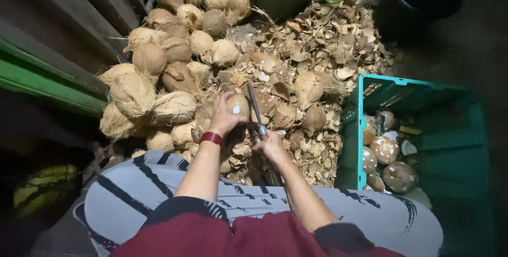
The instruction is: The person sits on the floor and uses a machete to peel the husk off coconuts. They hold each coconut with one hand and strike the husk repeatedly with the machete in the other hand, rotating the coconut to remove the fibrous outer layer. The peeled coconuts are placed into a green crate.
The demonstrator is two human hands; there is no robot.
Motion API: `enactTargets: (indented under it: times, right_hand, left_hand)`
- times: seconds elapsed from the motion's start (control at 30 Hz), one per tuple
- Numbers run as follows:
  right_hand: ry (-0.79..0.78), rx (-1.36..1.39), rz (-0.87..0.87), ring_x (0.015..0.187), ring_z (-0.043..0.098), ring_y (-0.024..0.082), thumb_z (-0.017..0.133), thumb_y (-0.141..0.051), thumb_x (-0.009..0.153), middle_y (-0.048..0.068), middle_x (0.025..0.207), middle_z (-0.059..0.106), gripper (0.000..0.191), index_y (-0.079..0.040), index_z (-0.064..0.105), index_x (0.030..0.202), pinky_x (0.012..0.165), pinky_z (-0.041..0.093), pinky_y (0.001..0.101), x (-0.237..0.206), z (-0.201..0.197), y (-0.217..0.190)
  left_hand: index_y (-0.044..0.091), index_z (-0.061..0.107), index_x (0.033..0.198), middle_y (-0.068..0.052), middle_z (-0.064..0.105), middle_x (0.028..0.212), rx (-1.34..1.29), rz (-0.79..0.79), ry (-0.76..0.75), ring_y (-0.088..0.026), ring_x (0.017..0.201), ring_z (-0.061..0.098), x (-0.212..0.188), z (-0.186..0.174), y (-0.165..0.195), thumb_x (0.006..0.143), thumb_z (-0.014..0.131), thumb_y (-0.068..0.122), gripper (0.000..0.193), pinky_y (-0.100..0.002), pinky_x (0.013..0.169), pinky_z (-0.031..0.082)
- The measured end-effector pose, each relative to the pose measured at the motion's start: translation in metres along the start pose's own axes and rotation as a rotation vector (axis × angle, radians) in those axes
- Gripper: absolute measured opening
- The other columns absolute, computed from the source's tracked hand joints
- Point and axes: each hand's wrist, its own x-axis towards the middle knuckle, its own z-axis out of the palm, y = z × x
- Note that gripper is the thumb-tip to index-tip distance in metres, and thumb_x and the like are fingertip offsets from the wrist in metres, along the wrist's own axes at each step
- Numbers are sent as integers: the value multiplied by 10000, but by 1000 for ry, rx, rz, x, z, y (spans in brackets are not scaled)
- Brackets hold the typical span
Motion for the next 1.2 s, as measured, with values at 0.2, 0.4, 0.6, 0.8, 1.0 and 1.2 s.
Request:
enactTargets:
  times: [0.2, 0.4, 0.6, 0.8, 1.0, 1.2]
  right_hand:
    - [168, -195, -362, 534, 509, 178, 640, -45, 800, 20, 628, 527, 102, -89, 576, 866, 484, 447, 337, -14, 8, -21]
    - [39, 45, 270, 592, 522, 206, 660, -22, 774, 37, 672, 608, 148, -85, 537, 825, 569, 437, 401, 13, 15, 25]
    - [115, -269, -160, 663, 565, 207, 742, -38, 783, 58, 711, 542, 177, -51, 568, 819, 615, 482, 405, -4, -1, -8]
    - [207, -217, -371, 577, 518, 199, 666, -15, 804, 67, 696, 556, 121, -19, 606, 908, 522, 425, 384, 0, 10, 9]
    - [85, 76, 166, 530, 501, 189, 642, -7, 809, 47, 713, 603, 149, -34, 645, 956, 480, 419, 360, 18, 2, 14]
    - [158, -398, -524, 596, 549, 200, 683, 6, 787, 80, 690, 558, 209, -25, 614, 982, 556, 473, 321, -26, -2, -41]
  left_hand:
    - [165, 560, 1292, -149, 636, 1257, 61, -56, -33, -320, 1196, 607, 5, -5, -5, 469, 967, 158, 918, -426, 1065, 504]
    - [206, 594, 1296, -121, 645, 1275, -194, -83, -107, -311, 1191, 622, 9, -13, -13, 430, 899, 146, 920, -411, 1051, 509]
    - [249, 664, 1342, -204, 518, 1352, 154, -32, 12, -392, 1292, 472, 15, -4, -4, 620, 947, 268, 776, -475, 1125, 392]
    - [281, 625, 1347, -157, 526, 1285, 374, -42, -43, -386, 1240, 498, 9, 4, 21, 520, 986, 227, 904, -491, 1069, 453]
    - [219, 586, 1315, -141, 600, 1217, 129, 86, 30, -323, 1145, 588, 13, -17, 15, 454, 983, 209, 949, -433, 1024, 489]
    - [157, 516, 1381, -162, 620, 1275, -676, -143, 91, -318, 1160, 634, 6, -12, -2, 557, 891, 442, 949, -482, 993, 533]
